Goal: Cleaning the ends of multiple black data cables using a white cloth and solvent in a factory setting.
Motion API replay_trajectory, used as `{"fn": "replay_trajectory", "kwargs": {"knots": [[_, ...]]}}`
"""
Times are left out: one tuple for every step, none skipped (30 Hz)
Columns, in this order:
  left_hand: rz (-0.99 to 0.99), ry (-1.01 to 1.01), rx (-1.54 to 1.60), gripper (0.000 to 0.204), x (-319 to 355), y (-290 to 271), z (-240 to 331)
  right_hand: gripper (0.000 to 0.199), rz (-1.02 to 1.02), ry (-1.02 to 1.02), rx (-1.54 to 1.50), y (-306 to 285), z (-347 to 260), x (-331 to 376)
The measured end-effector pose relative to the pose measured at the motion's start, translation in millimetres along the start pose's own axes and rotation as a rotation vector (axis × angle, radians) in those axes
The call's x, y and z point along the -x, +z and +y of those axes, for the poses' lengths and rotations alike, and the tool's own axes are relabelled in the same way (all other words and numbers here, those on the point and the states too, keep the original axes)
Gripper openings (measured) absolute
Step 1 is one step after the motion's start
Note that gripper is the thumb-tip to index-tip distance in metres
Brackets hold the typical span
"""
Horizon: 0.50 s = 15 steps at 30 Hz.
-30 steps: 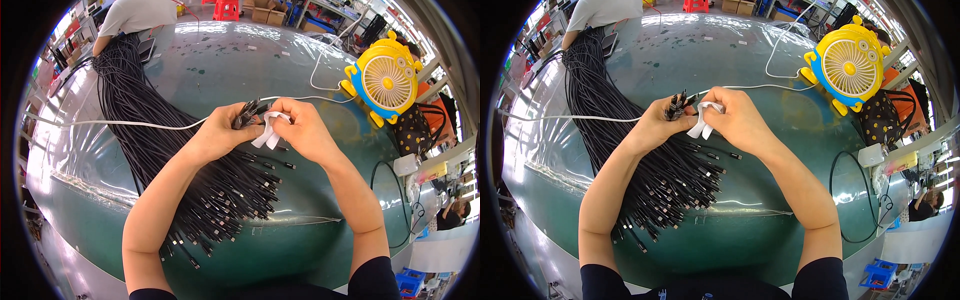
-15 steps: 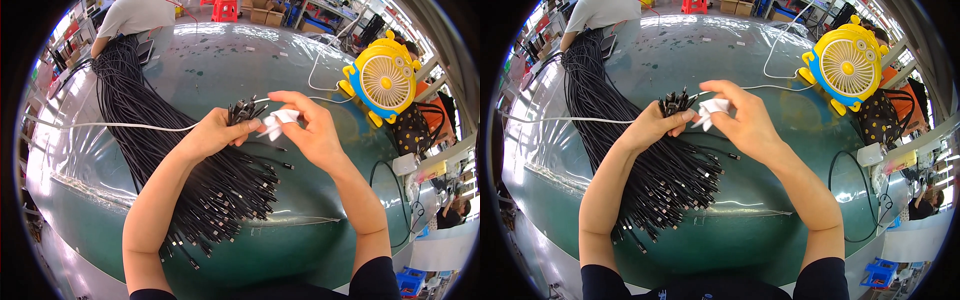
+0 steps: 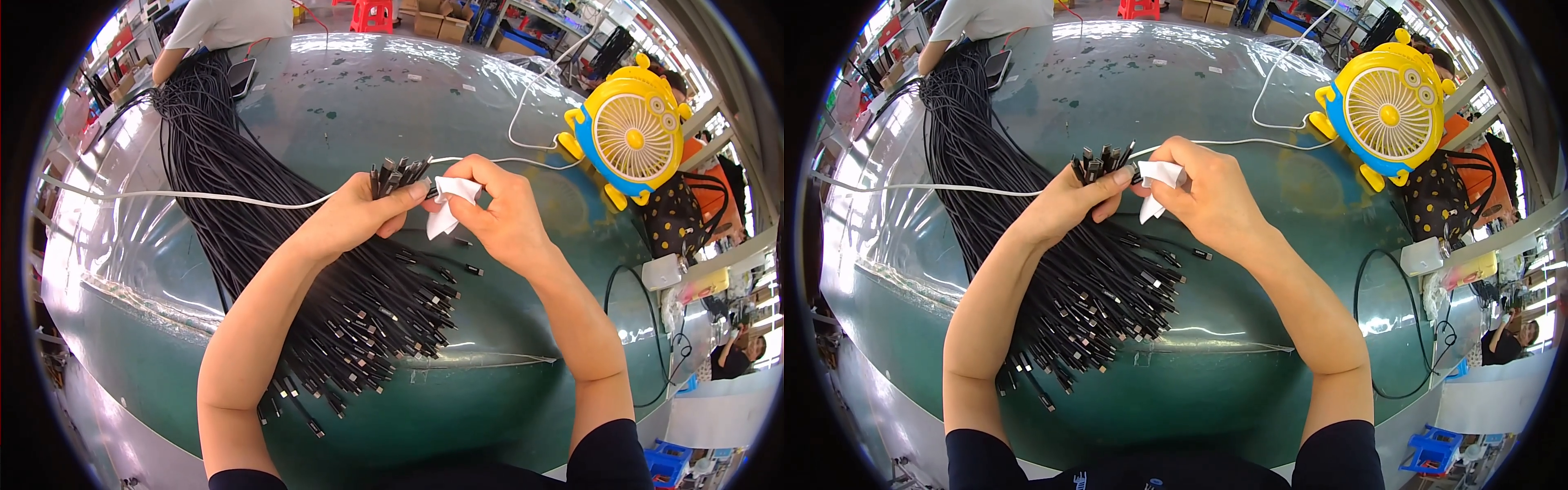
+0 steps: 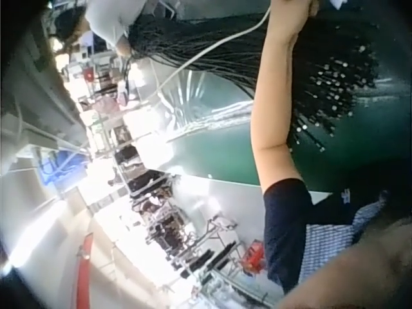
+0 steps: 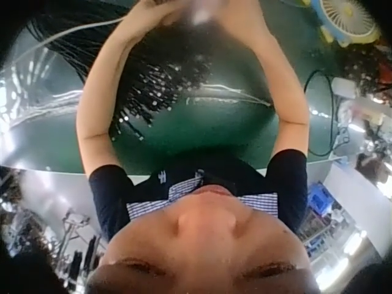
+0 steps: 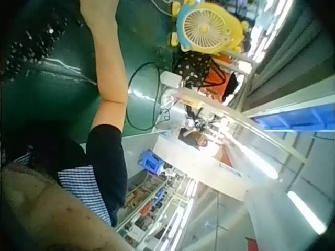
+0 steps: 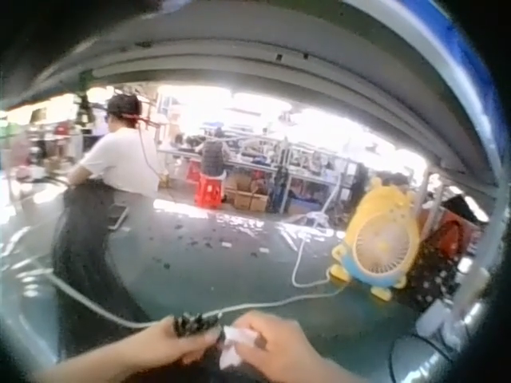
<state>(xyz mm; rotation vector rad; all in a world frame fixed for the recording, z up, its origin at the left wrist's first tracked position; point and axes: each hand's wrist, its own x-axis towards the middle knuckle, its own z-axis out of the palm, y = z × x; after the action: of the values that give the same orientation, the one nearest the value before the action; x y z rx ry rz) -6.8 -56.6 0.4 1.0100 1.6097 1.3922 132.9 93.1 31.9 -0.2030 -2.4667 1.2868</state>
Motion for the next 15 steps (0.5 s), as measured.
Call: {"fn": "replay_trajectory", "kwargs": {"knots": [[-0.008, 0.023, 0.023, 0.037, -1, 0, -2, 0.013, -0.011, -0.083, 0.013, 0, 4, 0], [-0.016, 0.047, 0.046, 0.036, -1, -1, -3, 0.015, -0.021, -0.166, 0.026, 1, 7, 0], [-0.018, 0.048, 0.045, 0.036, -2, -1, -4, 0.015, -0.019, -0.165, 0.027, 0, 10, 0], [-0.018, 0.042, 0.091, 0.028, -2, -2, -5, 0.015, -0.004, -0.214, 0.133, 0, 13, 1], [-0.018, 0.037, 0.136, 0.022, -2, -2, -6, 0.016, 0.011, -0.262, 0.239, -1, 16, 2], [-0.018, 0.036, 0.136, 0.022, -2, -2, -7, 0.016, 0.011, -0.262, 0.238, -2, 18, 3], [-0.001, 0.043, 0.126, 0.02, -2, -2, -6, 0.015, 0.026, -0.244, 0.29, -3, 20, 4], [0.016, 0.05, 0.116, 0.019, -2, -2, -6, 0.015, 0.04, -0.226, 0.342, -4, 21, 5], [0.016, 0.052, 0.115, 0.019, -1, -2, -4, 0.015, 0.041, -0.228, 0.343, -5, 20, 7], [0.024, 0.036, 0.124, 0.018, -1, -1, -1, 0.018, 0.032, -0.116, 0.081, -5, 20, 10], [0.032, 0.02, 0.134, 0.017, -1, 1, 0, 0.021, 0.022, -0.003, -0.181, -4, 20, 12], [0.033, 0.018, 0.135, 0.017, -1, 2, -2, 0.021, 0.021, -0.001, -0.182, -3, 16, 12], [0.044, 0.04, 0.141, 0.017, 1, 4, -2, 0.021, 0.019, 0.025, -0.216, 0, 9, 11], [0.055, 0.062, 0.146, 0.016, 2, 5, -2, 0.02, 0.017, 0.051, -0.251, 3, 5, 10], [0.053, 0.061, 0.146, 0.016, 2, 6, -4, 0.02, 0.016, 0.079, -0.169, 5, 6, 7]]}}
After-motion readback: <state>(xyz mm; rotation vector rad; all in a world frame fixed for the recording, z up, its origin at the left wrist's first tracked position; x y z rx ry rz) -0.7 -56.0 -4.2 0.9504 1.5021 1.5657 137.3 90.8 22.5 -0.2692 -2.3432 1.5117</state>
